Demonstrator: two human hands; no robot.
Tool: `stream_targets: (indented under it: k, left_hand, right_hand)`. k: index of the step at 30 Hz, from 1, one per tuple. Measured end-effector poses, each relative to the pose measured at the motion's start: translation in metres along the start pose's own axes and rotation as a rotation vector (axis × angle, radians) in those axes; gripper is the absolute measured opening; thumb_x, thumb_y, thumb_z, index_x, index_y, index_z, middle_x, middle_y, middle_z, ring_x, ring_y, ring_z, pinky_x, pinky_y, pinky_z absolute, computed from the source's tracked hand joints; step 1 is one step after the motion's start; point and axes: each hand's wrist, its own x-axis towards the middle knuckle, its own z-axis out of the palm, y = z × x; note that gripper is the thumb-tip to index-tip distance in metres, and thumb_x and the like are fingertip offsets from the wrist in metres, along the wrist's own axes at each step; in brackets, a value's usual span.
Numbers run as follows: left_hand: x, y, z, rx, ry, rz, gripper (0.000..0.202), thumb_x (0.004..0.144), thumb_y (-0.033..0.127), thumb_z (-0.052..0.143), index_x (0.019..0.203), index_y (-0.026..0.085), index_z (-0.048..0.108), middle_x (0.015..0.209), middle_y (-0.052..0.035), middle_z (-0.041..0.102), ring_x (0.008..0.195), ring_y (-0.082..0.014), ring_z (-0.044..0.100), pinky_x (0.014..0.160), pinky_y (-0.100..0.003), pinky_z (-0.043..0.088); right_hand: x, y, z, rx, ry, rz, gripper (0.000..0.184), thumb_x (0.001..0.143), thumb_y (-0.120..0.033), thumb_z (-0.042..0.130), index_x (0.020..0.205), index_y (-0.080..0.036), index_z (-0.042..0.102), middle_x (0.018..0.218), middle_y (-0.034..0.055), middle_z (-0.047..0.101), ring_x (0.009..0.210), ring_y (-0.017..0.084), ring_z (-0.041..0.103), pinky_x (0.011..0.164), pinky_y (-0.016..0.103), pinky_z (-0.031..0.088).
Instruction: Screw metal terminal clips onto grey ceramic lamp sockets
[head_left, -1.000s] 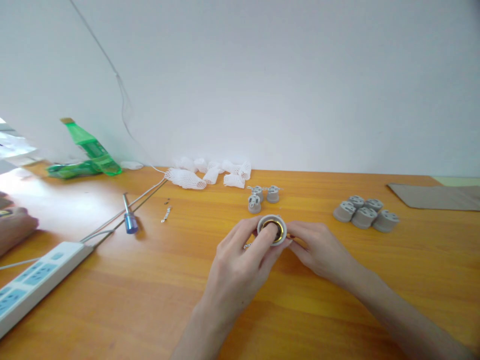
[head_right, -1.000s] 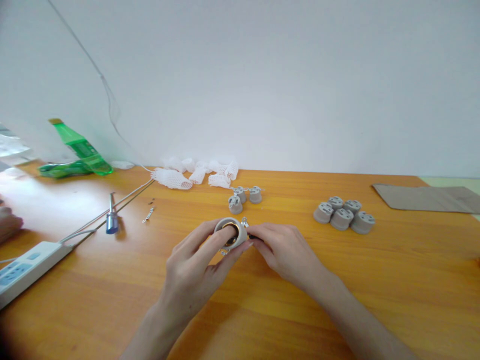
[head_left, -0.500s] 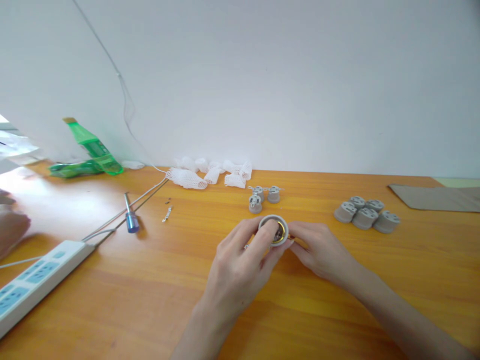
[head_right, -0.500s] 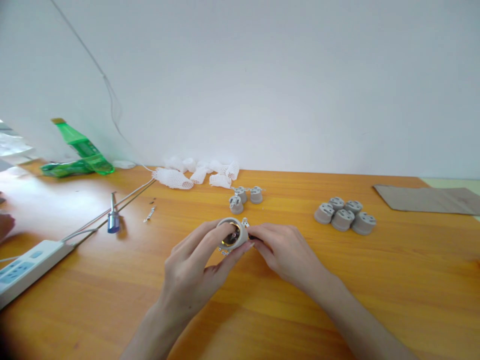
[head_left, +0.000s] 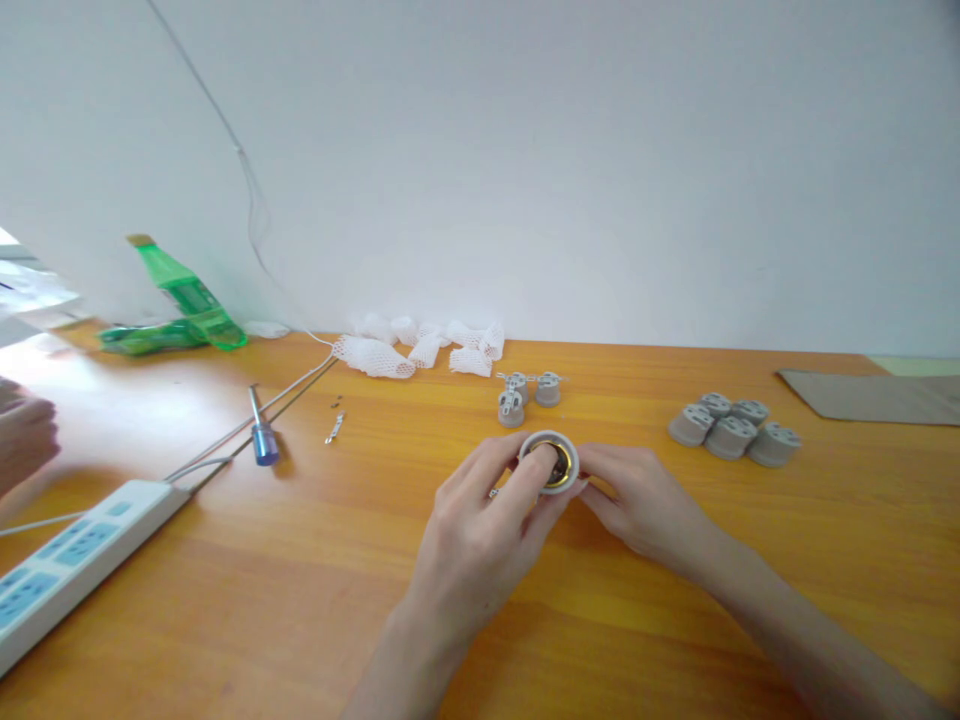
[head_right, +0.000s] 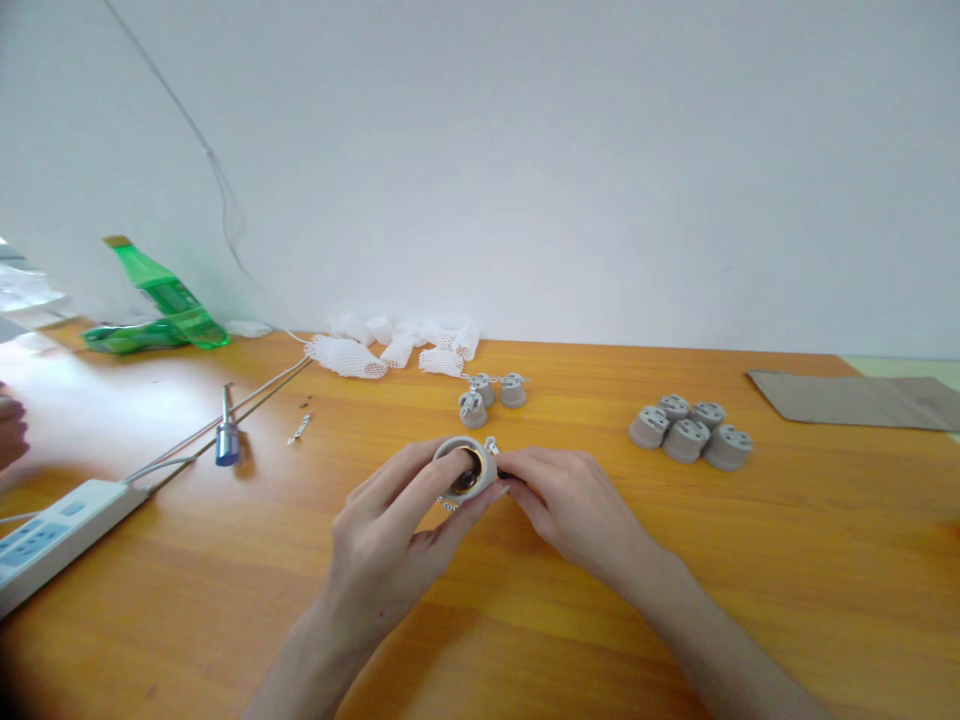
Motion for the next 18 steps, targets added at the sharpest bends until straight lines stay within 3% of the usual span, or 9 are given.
stream_targets:
  k: [8, 11, 14, 18]
  left_hand:
    - [0.0, -0.001, -0.001, -0.05, 0.003, -0.016, 0.02, 0.084, 0.01, 0.074, 0.101, 0.017, 0.066, 0.095, -0.007, 0.073, 0.084, -0.0163, 0.07, 0.079, -0.025, 0.057]
    - [0.0, -0.003, -0.001, -0.087, 0.059, -0.055, 0.023, 0.081, 0.011, 0.077, 0.102, 0.018, 0.068, 0.096, -0.0068, 0.073, 0.084, -0.0155, 0.07, 0.08, -0.023, 0.056]
    - [-0.001, -0.006, 0.0, -0.183, 0.155, -0.247, 0.024, 0.078, 0.015, 0.081, 0.1, 0.02, 0.072, 0.092, -0.0046, 0.074, 0.08, -0.0146, 0.069, 0.078, -0.023, 0.056]
    - [0.0, -0.011, 0.004, -0.537, 0.231, -0.698, 0.017, 0.08, 0.029, 0.081, 0.092, 0.019, 0.075, 0.087, -0.0041, 0.076, 0.077, -0.0155, 0.069, 0.075, -0.025, 0.056]
  right_hand:
    - [0.0, -0.002, 0.0, 0.022, -0.006, -0.01, 0.028, 0.1, -0.014, 0.053, 0.122, -0.026, 0.066, 0.119, 0.0031, 0.075, 0.103, 0.02, 0.07, 0.088, 0.032, 0.052]
    - [0.001, -0.004, 0.002, 0.042, 0.005, -0.007, 0.025, 0.102, -0.017, 0.051, 0.121, -0.022, 0.066, 0.11, 0.0054, 0.074, 0.098, 0.02, 0.068, 0.086, 0.032, 0.052]
    - [0.002, -0.009, 0.001, 0.062, 0.072, 0.006, 0.031, 0.104, -0.019, 0.047, 0.128, -0.021, 0.065, 0.095, 0.0048, 0.066, 0.084, 0.018, 0.064, 0.078, 0.031, 0.052]
    - [0.006, -0.022, -0.007, 0.004, 0.138, 0.022, 0.039, 0.104, -0.018, 0.044, 0.138, -0.027, 0.06, 0.094, 0.0034, 0.058, 0.078, 0.016, 0.059, 0.071, 0.03, 0.051]
